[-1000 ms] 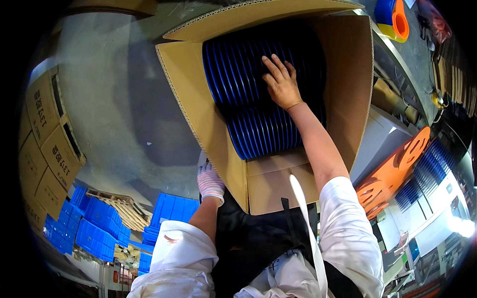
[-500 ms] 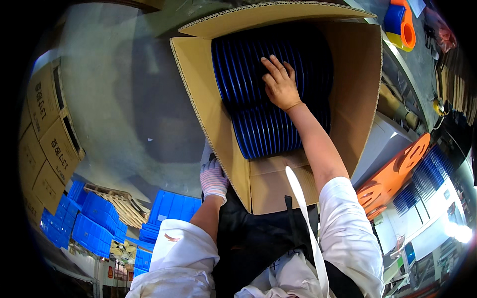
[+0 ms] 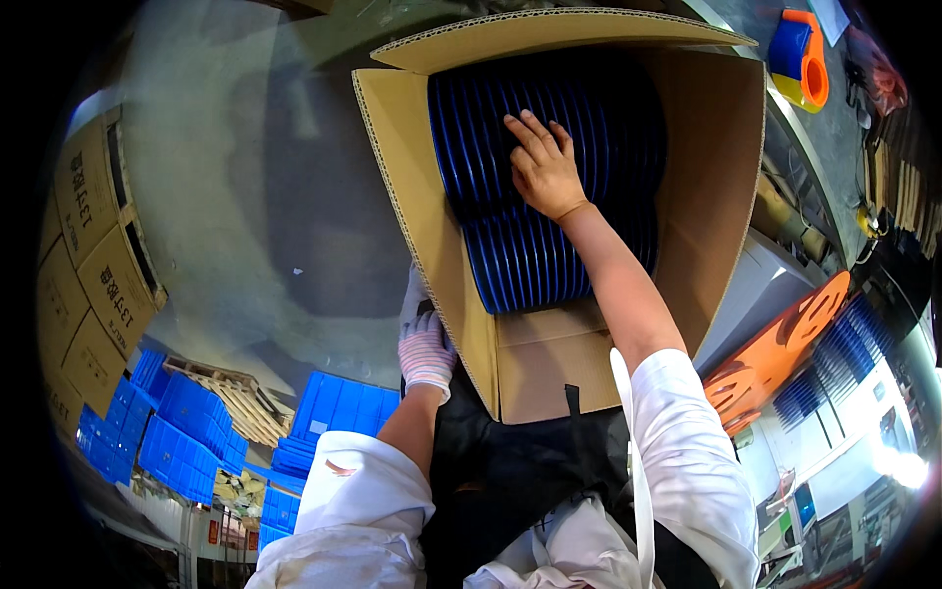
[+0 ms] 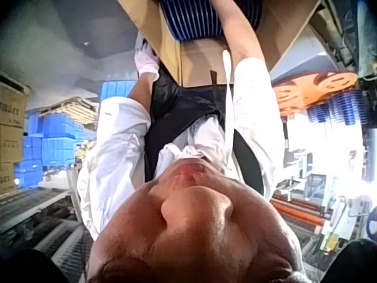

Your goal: The person places multiple blue plastic spools into a cardboard box, stacking them vertically. They then close the box flaps and seal the package using a handheld tape dispenser.

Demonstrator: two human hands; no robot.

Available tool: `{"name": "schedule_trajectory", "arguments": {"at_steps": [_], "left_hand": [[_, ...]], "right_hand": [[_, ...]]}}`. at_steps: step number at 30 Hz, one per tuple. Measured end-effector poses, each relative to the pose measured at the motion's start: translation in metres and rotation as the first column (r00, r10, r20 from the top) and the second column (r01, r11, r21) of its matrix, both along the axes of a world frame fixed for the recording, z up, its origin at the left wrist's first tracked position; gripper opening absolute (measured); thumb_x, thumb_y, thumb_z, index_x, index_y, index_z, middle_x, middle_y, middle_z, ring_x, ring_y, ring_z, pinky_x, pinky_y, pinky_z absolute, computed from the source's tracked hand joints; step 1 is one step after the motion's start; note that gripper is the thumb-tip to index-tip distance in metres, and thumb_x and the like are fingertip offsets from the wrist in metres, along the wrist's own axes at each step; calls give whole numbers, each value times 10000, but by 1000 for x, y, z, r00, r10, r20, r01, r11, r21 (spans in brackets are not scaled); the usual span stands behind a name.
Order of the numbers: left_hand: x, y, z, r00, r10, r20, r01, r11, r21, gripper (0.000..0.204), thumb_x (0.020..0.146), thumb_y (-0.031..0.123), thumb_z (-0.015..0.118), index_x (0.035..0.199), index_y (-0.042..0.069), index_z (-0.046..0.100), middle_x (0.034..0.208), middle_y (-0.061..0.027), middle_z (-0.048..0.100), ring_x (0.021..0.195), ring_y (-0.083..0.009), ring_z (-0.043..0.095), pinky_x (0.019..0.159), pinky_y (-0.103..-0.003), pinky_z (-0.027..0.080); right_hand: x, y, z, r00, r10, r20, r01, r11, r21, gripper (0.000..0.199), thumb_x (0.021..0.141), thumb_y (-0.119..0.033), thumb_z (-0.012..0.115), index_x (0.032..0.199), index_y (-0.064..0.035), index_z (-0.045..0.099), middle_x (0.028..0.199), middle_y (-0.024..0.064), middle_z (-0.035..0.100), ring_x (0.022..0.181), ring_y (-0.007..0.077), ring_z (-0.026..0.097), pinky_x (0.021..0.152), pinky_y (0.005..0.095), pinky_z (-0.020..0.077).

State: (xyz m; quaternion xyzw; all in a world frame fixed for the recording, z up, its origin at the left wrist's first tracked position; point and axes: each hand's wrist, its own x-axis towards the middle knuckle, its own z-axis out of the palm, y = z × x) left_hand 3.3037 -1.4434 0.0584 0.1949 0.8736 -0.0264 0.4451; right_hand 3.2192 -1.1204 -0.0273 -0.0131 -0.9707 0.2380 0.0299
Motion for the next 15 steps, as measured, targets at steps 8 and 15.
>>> {"name": "schedule_trajectory", "arguments": {"at_steps": [8,15], "left_hand": [[0,-1,-1,998,20,68,-16,998,-53,445,839,322,517,1206,71,534,1261,-131,546,1196,-331,469,1057,-439,310],[2,-3,-3,1000,20,0,-20,1000,1,454,838,329,524,1212,74,535,1260,-129,547,1196,-323,469,1061,-439,305]], "right_hand": [[-1,-7,-1,998,22,56,-19,998,-59,78,779,-117,636,854,-137,635,1408,54,428,1375,251,293,1071,564,243],[-8,-23,-1,998,26,61,-24,999,-40,99,779,-126,629,868,-105,592,1408,57,427,1366,250,310,1059,564,255]]}}
